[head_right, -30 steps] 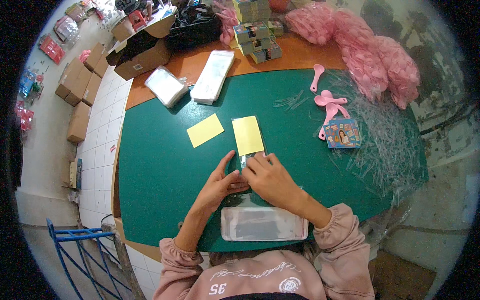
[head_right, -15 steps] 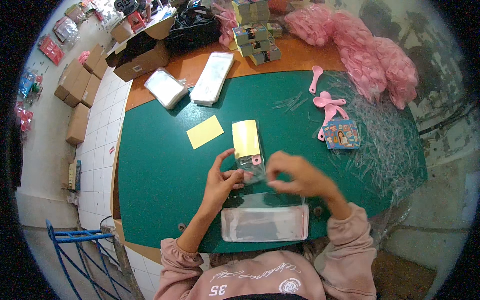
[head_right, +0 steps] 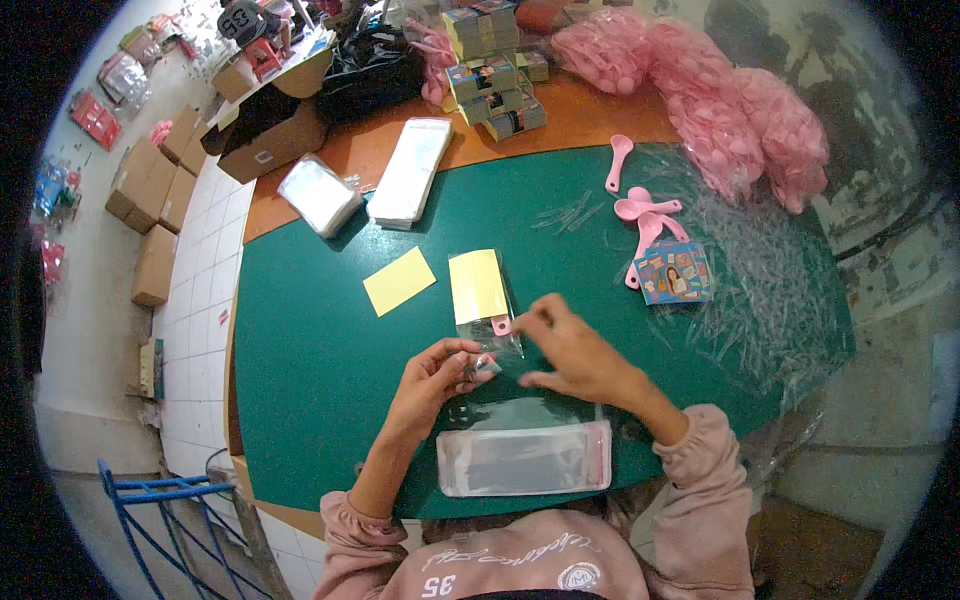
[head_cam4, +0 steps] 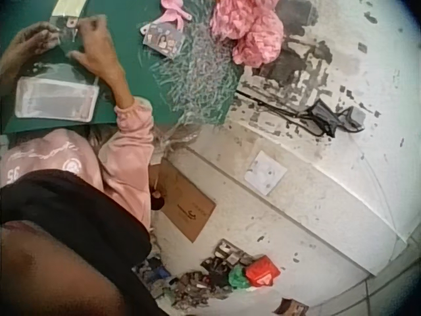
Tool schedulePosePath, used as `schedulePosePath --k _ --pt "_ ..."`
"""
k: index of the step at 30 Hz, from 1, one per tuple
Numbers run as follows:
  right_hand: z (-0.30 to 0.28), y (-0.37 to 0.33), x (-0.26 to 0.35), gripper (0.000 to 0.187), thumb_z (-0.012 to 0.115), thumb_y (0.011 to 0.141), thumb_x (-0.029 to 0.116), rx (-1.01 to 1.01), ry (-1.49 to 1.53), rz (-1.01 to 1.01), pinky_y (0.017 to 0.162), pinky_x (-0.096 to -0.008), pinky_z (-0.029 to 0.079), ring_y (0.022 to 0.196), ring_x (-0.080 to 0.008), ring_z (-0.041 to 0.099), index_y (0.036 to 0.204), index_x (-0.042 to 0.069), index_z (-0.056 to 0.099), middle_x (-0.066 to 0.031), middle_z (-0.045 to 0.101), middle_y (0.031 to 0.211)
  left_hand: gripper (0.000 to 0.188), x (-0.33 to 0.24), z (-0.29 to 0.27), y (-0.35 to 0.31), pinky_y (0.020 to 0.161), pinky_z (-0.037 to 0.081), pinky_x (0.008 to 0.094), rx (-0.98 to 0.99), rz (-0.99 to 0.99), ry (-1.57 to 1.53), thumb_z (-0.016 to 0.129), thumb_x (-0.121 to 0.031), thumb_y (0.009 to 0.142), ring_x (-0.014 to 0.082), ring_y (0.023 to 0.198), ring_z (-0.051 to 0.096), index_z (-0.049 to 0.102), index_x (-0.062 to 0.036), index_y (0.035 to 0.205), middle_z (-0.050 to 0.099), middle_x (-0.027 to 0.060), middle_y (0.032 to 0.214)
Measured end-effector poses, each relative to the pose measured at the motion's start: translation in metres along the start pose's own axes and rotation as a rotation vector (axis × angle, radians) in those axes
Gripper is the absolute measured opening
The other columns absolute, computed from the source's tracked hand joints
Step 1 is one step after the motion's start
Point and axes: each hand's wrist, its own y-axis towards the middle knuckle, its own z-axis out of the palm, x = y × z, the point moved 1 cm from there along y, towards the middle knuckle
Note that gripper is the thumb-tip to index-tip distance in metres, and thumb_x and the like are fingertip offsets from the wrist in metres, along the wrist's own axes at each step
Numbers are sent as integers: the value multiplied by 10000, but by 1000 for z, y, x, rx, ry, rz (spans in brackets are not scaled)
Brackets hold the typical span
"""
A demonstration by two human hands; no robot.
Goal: The person repeatedly picks up pink plastic spoons and small printed cards, places them into clear plastic bags, and seals them with yellow sticky notes. The person handles the items one at a time and stacks the finished packages on the table.
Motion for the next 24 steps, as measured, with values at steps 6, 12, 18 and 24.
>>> schedulePosePath --k 6,12,18,24 --pt "15 13 -14 186 653 743 78 -54 409 187 692 -269 457 787 -166 531 888 5 562 -86 469 906 225 -15 -6 0 673 475 215 65 57 33 478 -116 894 143 851 612 477 -61 1112 618 99 977" --pt "20 7 -21 121 631 770 49 -20 535 175 673 -254 462 748 -124 532 862 16 559 -52 477 907 195 -12 -2 2 600 504 240 -142 459 839 609 -27 776 132 769 600 557 -15 963 577 77 904" --pt "31 12 -20 131 594 832 94 29 1098 466 641 -238 500 714 -122 594 837 -7 512 -56 573 810 98 -9 -1 7 586 492 212 -215 341 673 629 -64 785 94 754 573 585 -1 846 562 40 839" --pt "37 11 -16 183 589 831 83 -145 945 521 490 -243 511 612 -153 624 861 -19 440 -97 592 706 145 0 3 11 569 460 189 -313 234 449 613 -81 809 81 739 566 511 -9 883 559 24 799"
